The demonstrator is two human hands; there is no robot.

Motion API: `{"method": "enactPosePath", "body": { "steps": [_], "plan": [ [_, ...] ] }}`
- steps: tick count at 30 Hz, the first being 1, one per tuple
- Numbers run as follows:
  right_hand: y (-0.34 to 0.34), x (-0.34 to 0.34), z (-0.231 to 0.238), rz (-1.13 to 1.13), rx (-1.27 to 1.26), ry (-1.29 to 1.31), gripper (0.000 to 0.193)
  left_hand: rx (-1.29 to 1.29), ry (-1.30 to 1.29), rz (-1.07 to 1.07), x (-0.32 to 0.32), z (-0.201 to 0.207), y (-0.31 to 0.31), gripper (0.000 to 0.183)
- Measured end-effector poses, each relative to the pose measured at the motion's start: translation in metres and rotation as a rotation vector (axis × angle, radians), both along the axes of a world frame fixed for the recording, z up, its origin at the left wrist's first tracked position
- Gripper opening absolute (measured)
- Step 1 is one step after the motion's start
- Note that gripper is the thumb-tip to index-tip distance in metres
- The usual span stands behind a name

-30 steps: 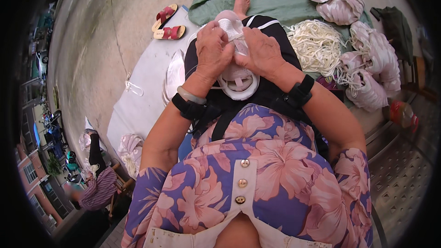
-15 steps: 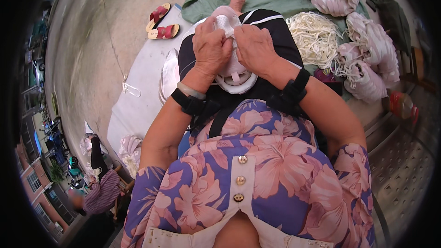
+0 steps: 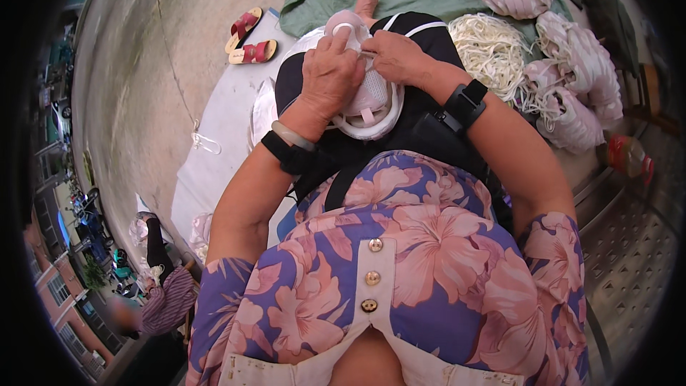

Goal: The recorder is threading laces through the eyelets of a pink and white sneaker.

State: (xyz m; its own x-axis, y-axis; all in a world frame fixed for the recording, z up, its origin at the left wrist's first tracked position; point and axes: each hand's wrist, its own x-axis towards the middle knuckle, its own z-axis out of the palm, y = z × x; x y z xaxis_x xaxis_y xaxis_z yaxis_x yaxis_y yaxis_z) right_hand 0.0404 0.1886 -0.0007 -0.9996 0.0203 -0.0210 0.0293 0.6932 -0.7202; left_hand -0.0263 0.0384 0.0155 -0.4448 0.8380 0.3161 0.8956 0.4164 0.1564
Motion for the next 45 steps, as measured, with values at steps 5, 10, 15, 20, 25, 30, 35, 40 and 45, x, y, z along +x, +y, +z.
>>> {"method": "enactPosePath", "body": {
  "steps": [5, 10, 15, 20, 25, 30, 35, 40, 45],
  "plan": [
    [0.011, -0.004, 0.0, 0.082, -0.045, -0.125, 0.025, -0.108, 0.063, 0.004, 0.0, -0.003, 0.011, 0.011],
    [-0.009, 0.015, 0.008, -0.101, -0.011, 0.016, 0.039, 0.026, -0.036, -0.038, 0.0, -0.002, 0.006, 0.007],
    [-0.011, 0.029, 0.022, -0.229, -0.236, -0.046, 0.054, 0.301, -0.241, -0.097, 0.019, 0.038, -0.043, 0.01],
    [-0.009, 0.037, 0.009, -0.274, -0.305, -0.011, 0.064, 0.179, -0.435, 0.42, 0.024, 0.018, -0.195, 0.01],
    [-0.015, 0.035, 0.014, -0.277, -0.314, 0.01, 0.068, -0.516, -0.323, 1.183, 0.051, -0.042, -0.403, 0.026],
    [0.003, 0.022, 0.014, -0.345, -0.514, -0.137, 0.05, -0.517, -0.463, 1.171, 0.046, -0.059, -0.373, 0.031],
    [0.011, -0.003, 0.021, -0.425, -0.661, -0.496, 0.026, 0.214, -0.551, 0.599, 0.005, -0.02, -0.219, 0.013],
    [0.009, -0.018, 0.017, -0.424, -0.653, -0.561, 0.015, 0.258, -0.463, 0.218, -0.006, 0.016, -0.112, 0.011],
    [0.006, -0.018, 0.003, -0.464, -0.74, -0.426, 0.011, 0.215, -0.503, 0.094, -0.013, 0.01, -0.074, 0.013]
  ]
}}
